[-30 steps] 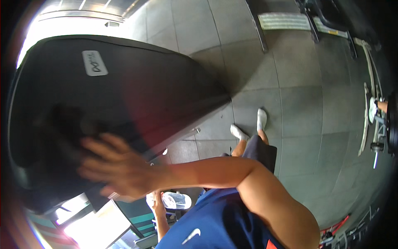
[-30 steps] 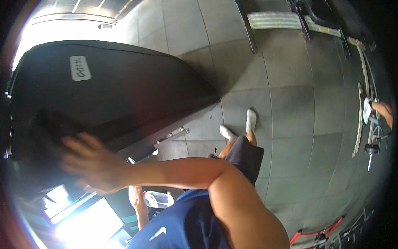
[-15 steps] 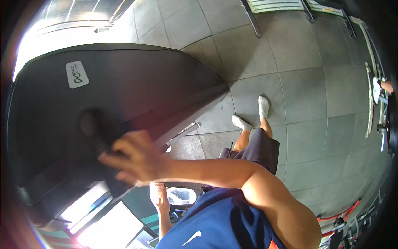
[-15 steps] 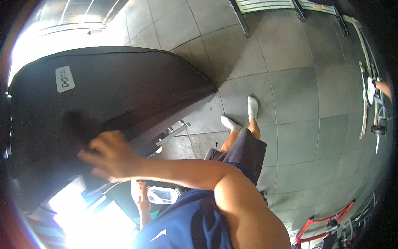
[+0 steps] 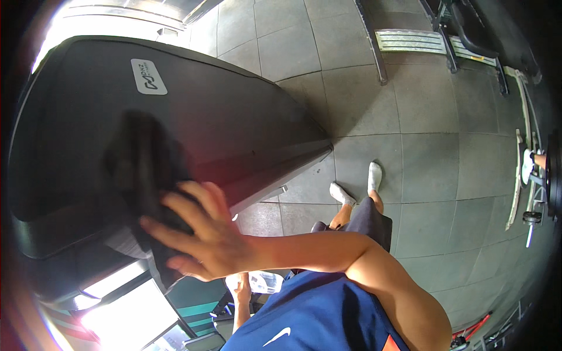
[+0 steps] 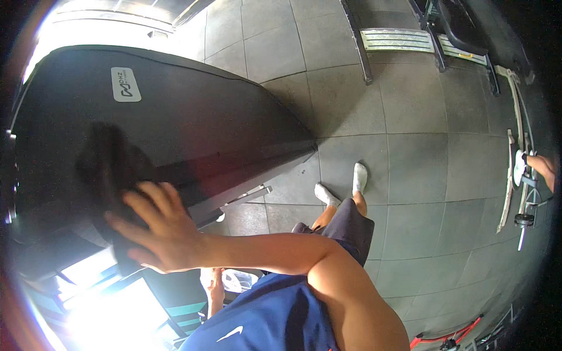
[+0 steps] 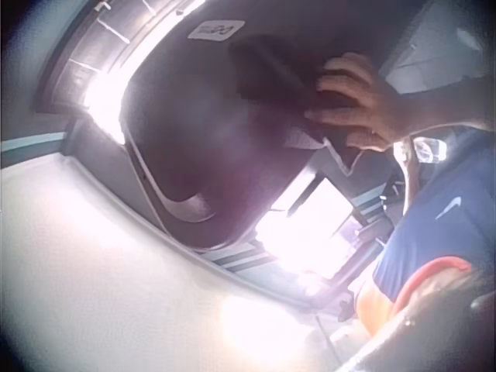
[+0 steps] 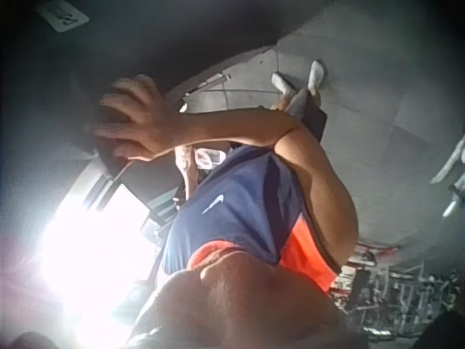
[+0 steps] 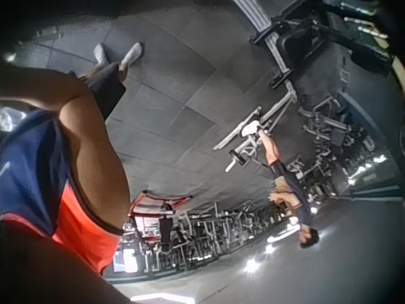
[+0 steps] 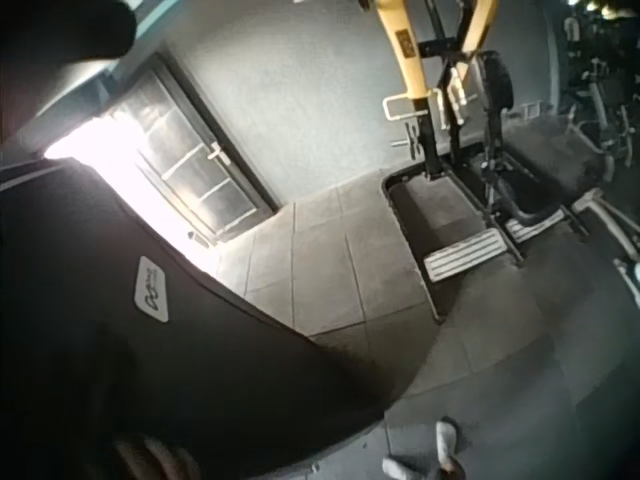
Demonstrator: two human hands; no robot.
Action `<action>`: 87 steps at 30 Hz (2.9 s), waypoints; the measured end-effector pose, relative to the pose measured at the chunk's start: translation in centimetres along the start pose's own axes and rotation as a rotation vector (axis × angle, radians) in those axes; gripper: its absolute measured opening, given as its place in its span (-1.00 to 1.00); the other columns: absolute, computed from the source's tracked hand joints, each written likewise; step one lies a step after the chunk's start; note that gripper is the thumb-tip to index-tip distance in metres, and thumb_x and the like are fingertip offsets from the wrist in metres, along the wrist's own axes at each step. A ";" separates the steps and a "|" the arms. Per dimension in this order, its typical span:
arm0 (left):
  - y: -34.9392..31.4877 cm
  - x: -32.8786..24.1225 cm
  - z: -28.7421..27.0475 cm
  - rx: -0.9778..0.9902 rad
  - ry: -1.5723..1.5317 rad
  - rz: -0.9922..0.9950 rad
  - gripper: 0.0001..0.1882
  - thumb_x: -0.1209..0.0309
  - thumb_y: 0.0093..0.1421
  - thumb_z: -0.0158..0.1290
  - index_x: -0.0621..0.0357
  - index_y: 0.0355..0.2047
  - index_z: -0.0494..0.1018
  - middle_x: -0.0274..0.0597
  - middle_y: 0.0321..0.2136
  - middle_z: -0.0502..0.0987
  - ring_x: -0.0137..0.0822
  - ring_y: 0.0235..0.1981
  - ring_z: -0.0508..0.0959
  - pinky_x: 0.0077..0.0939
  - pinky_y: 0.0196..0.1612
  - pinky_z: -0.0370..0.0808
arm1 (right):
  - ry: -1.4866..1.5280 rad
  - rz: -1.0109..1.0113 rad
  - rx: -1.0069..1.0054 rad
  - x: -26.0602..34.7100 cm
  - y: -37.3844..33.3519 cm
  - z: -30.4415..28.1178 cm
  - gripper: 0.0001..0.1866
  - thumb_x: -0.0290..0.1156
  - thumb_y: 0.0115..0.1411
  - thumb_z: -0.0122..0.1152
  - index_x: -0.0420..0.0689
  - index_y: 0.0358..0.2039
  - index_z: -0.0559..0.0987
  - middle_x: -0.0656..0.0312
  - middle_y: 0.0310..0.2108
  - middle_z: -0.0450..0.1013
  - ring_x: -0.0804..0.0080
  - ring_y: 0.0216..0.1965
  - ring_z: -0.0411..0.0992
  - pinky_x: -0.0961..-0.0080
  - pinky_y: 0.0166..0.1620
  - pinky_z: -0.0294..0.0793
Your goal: The person cleans gym equipment by spraying it with a spray bottle and wiping down the outer casing and seat cushions of the workout machines with a cloth.
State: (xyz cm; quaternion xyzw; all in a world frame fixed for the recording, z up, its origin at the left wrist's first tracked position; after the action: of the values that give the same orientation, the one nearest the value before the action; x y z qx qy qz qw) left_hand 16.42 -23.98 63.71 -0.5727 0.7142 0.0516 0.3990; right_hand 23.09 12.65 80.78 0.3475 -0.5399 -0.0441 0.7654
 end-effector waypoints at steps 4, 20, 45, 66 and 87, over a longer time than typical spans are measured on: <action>0.6 2.4 -2.1 -0.095 -0.035 -0.077 -0.71 0.30 0.34 0.14 0.19 -0.04 0.45 -0.24 -0.14 0.49 -0.38 -0.16 0.52 -0.40 -0.09 0.54 | -0.063 -0.026 0.031 -2.4 -1.0 -0.2 -0.26 0.04 0.15 0.18 -0.08 0.28 0.37 -0.21 0.19 0.16 -0.27 0.24 0.09 -0.34 0.22 0.03; -2.9 -4.1 5.1 -0.207 0.173 -0.084 -0.58 0.14 0.37 0.06 0.29 -0.03 0.40 -0.10 -0.13 0.45 -0.35 -0.10 0.49 -0.43 0.01 0.48 | -0.038 1.012 0.332 -13.4 -7.6 -0.8 -0.27 0.00 0.39 -0.12 0.00 0.47 0.00 -0.48 0.39 -0.17 -0.55 0.39 -0.19 -0.43 0.29 -0.07; -1.8 -4.2 18.2 0.083 0.479 -0.331 -0.71 0.30 0.31 0.03 0.30 -0.13 0.39 -0.06 -0.32 0.47 -0.10 -0.38 0.54 -0.32 -0.30 0.52 | -0.196 1.770 0.142 -52.0 -32.5 -7.0 -0.19 0.29 0.27 -0.07 0.31 0.46 0.06 -0.37 0.44 -0.24 -0.48 0.43 -0.23 -0.45 0.30 -0.05; -1.9 4.6 25.0 0.266 0.557 -0.672 -0.65 0.25 0.36 -0.04 0.29 -0.02 0.36 0.02 -0.27 0.49 -0.17 -0.30 0.56 -0.34 -0.18 0.55 | 0.615 1.938 -0.889 -69.8 -58.4 -12.0 -0.40 -0.01 0.46 -0.12 -0.05 0.38 0.21 0.13 0.22 0.37 0.26 0.12 0.43 0.28 0.16 0.48; -8.1 -4.5 14.8 -0.620 0.102 -0.037 -0.85 0.35 0.06 0.13 0.06 -0.34 0.55 -0.09 -0.44 0.58 -0.01 -0.36 0.61 -0.16 -0.21 0.56 | 0.119 -0.706 0.544 5.4 10.1 -14.3 -0.77 -0.39 0.37 0.04 -0.26 -0.08 0.50 -0.02 -0.09 0.49 0.01 -0.10 0.46 0.10 0.01 0.40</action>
State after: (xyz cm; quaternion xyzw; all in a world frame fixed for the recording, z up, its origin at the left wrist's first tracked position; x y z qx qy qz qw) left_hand 31.08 -15.34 59.60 -0.6817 0.6732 0.2308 0.1697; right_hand 34.47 24.85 88.43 0.7010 -0.3350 -0.1390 0.6140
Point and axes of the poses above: each hand's wrist, its own y-axis towards the middle knuckle, its own z-axis out of the palm, x = y × z, the point moved 10 cm from there along y, towards the middle knuckle
